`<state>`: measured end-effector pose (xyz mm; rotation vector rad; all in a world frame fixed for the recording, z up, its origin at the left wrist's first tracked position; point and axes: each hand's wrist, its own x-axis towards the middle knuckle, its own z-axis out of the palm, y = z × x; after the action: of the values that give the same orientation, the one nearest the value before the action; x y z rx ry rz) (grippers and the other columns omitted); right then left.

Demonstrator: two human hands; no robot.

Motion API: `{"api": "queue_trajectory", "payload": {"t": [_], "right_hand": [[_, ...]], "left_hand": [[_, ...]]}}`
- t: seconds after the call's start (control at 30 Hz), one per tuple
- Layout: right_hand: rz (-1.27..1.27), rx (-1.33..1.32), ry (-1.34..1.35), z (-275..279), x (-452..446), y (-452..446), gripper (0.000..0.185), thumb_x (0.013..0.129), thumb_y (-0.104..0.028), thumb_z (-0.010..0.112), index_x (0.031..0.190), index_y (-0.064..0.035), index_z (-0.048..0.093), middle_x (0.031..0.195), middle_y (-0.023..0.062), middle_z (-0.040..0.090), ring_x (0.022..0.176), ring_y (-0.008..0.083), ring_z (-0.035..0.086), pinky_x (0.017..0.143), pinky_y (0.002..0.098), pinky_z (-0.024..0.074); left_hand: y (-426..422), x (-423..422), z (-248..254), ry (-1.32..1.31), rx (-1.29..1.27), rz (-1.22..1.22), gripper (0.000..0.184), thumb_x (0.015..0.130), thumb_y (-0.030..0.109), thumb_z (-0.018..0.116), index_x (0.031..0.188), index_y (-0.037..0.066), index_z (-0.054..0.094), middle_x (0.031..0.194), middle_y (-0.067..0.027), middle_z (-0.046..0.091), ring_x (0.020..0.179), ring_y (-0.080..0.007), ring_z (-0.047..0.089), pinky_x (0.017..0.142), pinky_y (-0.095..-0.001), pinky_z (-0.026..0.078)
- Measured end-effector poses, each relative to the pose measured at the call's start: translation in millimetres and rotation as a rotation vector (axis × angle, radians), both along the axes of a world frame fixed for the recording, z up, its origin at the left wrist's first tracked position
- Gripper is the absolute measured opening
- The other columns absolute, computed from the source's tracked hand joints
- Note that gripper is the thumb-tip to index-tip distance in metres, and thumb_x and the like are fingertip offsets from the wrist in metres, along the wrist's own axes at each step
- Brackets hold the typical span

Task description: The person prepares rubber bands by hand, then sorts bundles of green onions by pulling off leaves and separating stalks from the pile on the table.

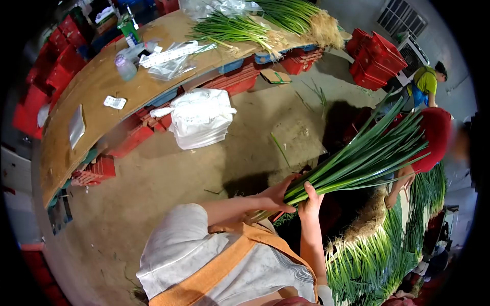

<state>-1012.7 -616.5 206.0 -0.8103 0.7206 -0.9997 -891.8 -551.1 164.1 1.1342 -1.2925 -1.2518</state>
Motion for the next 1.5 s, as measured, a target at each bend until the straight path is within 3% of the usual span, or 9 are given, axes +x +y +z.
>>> {"api": "queue_trajectory", "payload": {"t": [0.13, 0.23, 0.37, 0.47, 0.6, 0.7, 0.9, 1.2, 1.5], "right_hand": [[0.027, -0.139, 0.118, 4.1, 17.9, -2.6, 0.052, 0.068, -0.010, 0.071, 0.112, -0.0006, 0.047, 0.101, 0.0103, 0.055, 0.094, 0.0214, 0.054, 0.087, 0.0338, 0.0423], [0.176, -0.223, 0.116, 10.3, 27.4, -1.2, 0.063, 0.065, -0.019, 0.076, 0.117, 0.0001, 0.046, 0.105, 0.0096, 0.055, 0.098, 0.0222, 0.053, 0.090, 0.0350, 0.0406], [0.346, -0.264, 0.171, 9.8, 34.5, -2.8, 0.095, 0.062, -0.016, 0.074, 0.140, -0.0044, 0.021, 0.131, 0.0110, 0.038, 0.121, 0.0250, 0.037, 0.103, 0.0370, 0.0281], [0.361, -0.455, 0.170, 8.5, 56.0, 5.7, 0.099, 0.066, -0.019, 0.070, 0.145, -0.0093, 0.011, 0.144, 0.0154, 0.026, 0.134, 0.0274, 0.022, 0.109, 0.0394, 0.0130], [0.475, -0.464, 0.275, -1.1, 66.4, 21.6, 0.086, 0.078, -0.031, 0.060, 0.145, -0.0129, 0.010, 0.145, 0.0201, 0.026, 0.136, 0.0310, 0.019, 0.108, 0.0462, 0.0070], [0.580, -0.380, 0.373, -5.0, 66.0, 41.4, 0.076, 0.077, -0.013, 0.056, 0.143, -0.0110, 0.019, 0.144, 0.0147, 0.030, 0.136, 0.0259, 0.021, 0.109, 0.0422, 0.0102], [0.891, -0.300, 0.338, -15.0, 65.4, 92.9, 0.062, 0.084, -0.014, 0.059, 0.138, -0.0049, 0.029, 0.137, 0.0133, 0.038, 0.127, 0.0240, 0.035, 0.103, 0.0355, 0.0272], [1.149, -0.132, 0.133, -64.5, 53.6, 173.0, 0.051, 0.086, -0.010, 0.052, 0.134, -0.0017, 0.036, 0.129, 0.0086, 0.044, 0.118, 0.0186, 0.041, 0.100, 0.0308, 0.0311], [1.045, 0.098, -0.006, -53.0, 59.2, 218.4, 0.063, 0.090, -0.045, 0.043, 0.131, 0.0030, 0.039, 0.127, 0.0106, 0.047, 0.116, 0.0195, 0.044, 0.100, 0.0333, 0.0320]], "left_hand": [[-2.1, 11.5, 11.4, -0.020, 0.066, 0.028, 0.094, 0.065, 0.020, 0.072, 0.139, 0.003, 0.016, 0.123, -0.0208, 0.046, 0.111, -0.0273, 0.050, 0.090, -0.0354, 0.041], [1.3, 17.7, -0.8, 0.096, -0.294, 0.155, 0.090, 0.068, 0.011, 0.067, 0.141, 0.004, 0.015, 0.130, -0.0140, 0.041, 0.122, -0.0230, 0.040, 0.096, -0.0345, 0.037], [9.3, 49.0, -2.9, 0.497, 0.024, 0.004, 0.086, 0.065, -0.001, 0.064, 0.139, 0.005, 0.021, 0.125, -0.0084, 0.045, 0.117, -0.0175, 0.040, 0.095, -0.0327, 0.037], [23.2, 71.8, 13.8, 0.715, -0.032, 0.144, 0.072, 0.065, 0.002, 0.063, 0.131, 0.003, 0.033, 0.106, -0.0068, 0.052, 0.090, -0.0127, 0.051, 0.075, -0.0255, 0.045], [45.0, 116.2, 19.7, 0.556, 0.001, 0.330, 0.047, 0.068, 0.009, 0.060, 0.112, 0.002, 0.045, 0.090, -0.0051, 0.054, 0.076, -0.0112, 0.051, 0.065, -0.0240, 0.044], [67.0, 146.0, 4.3, 0.702, 0.026, 0.399, 0.035, 0.069, 0.011, 0.056, 0.102, 0.001, 0.046, 0.083, -0.0043, 0.051, 0.074, -0.0122, 0.051, 0.063, -0.0254, 0.043], [135.8, 160.5, -5.5, 1.222, -0.081, 0.625, 0.023, 0.068, 0.015, 0.055, 0.085, 0.005, 0.042, 0.074, -0.0019, 0.041, 0.066, -0.0119, 0.040, 0.066, -0.0248, 0.039], [234.1, 124.1, -4.8, 1.069, -0.075, 1.004, 0.021, 0.074, 0.009, 0.054, 0.092, 0.000, 0.047, 0.084, -0.0049, 0.050, 0.072, -0.0144, 0.049, 0.072, -0.0306, 0.045], [284.5, 117.4, 4.4, 0.850, 0.002, 1.257, 0.017, 0.073, 0.004, 0.055, 0.088, -0.001, 0.051, 0.076, -0.0063, 0.054, 0.067, -0.0151, 0.054, 0.064, -0.0288, 0.048]]}}
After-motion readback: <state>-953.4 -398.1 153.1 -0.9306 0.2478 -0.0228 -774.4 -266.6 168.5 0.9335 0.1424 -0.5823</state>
